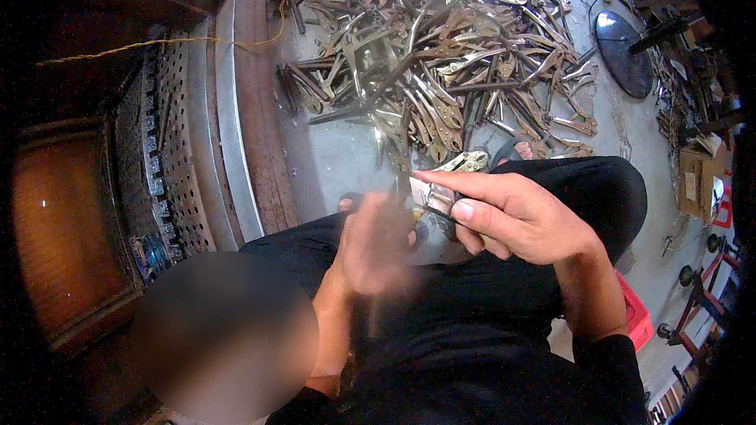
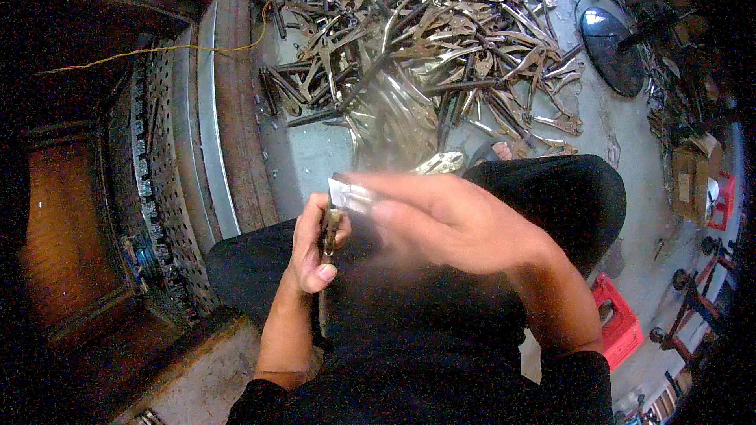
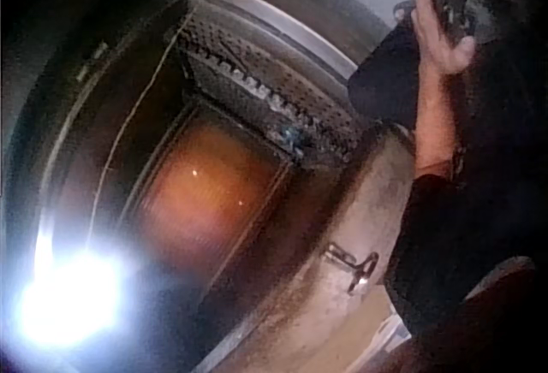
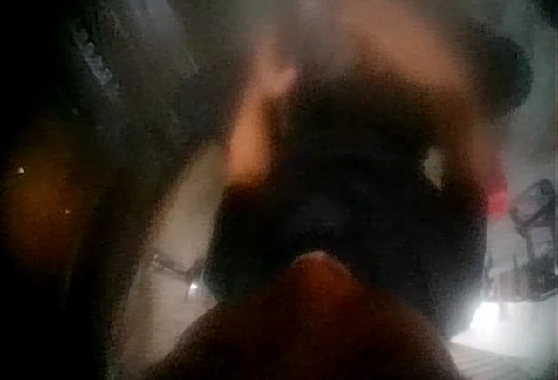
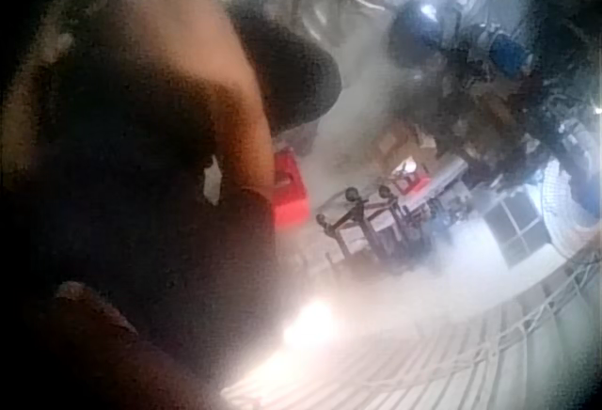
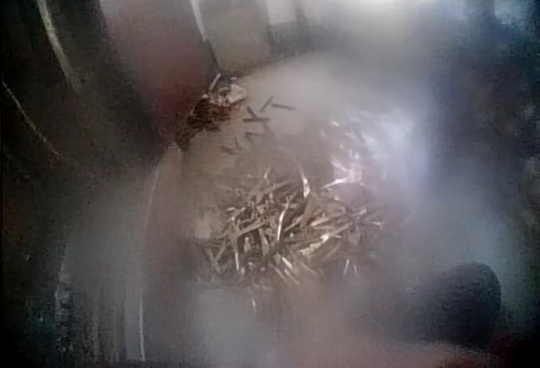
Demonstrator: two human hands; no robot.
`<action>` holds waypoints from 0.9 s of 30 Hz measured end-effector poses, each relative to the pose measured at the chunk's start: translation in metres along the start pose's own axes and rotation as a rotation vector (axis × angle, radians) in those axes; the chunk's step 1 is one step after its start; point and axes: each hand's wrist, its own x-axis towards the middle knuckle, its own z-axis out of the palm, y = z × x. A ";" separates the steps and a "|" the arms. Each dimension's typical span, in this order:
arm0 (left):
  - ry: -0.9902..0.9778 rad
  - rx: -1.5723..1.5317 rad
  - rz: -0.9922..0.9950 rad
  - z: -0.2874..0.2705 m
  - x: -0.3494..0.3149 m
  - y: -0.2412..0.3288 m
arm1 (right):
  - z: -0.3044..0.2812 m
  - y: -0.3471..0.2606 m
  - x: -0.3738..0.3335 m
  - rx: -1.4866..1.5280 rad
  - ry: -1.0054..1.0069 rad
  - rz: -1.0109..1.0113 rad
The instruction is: The person scrubs a small metal piece against a wooden surface, then sits on the floor and uses a hammer to repeatedly strike a pile of metal pieces. The person handles the metal pieces one at a time, striking them with the hammer.
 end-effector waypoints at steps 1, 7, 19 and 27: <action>-0.008 -0.002 -0.005 -0.001 0.000 0.001 | 0.000 0.000 0.000 0.007 0.002 0.006; -0.034 0.027 0.016 -0.004 -0.001 -0.001 | 0.002 0.000 -0.001 0.010 -0.010 0.034; -0.018 0.442 0.281 -0.002 0.004 0.002 | 0.017 0.032 0.015 0.117 0.175 0.017; 0.069 0.277 0.118 -0.001 0.000 -0.018 | 0.003 0.020 0.016 0.467 0.360 -0.006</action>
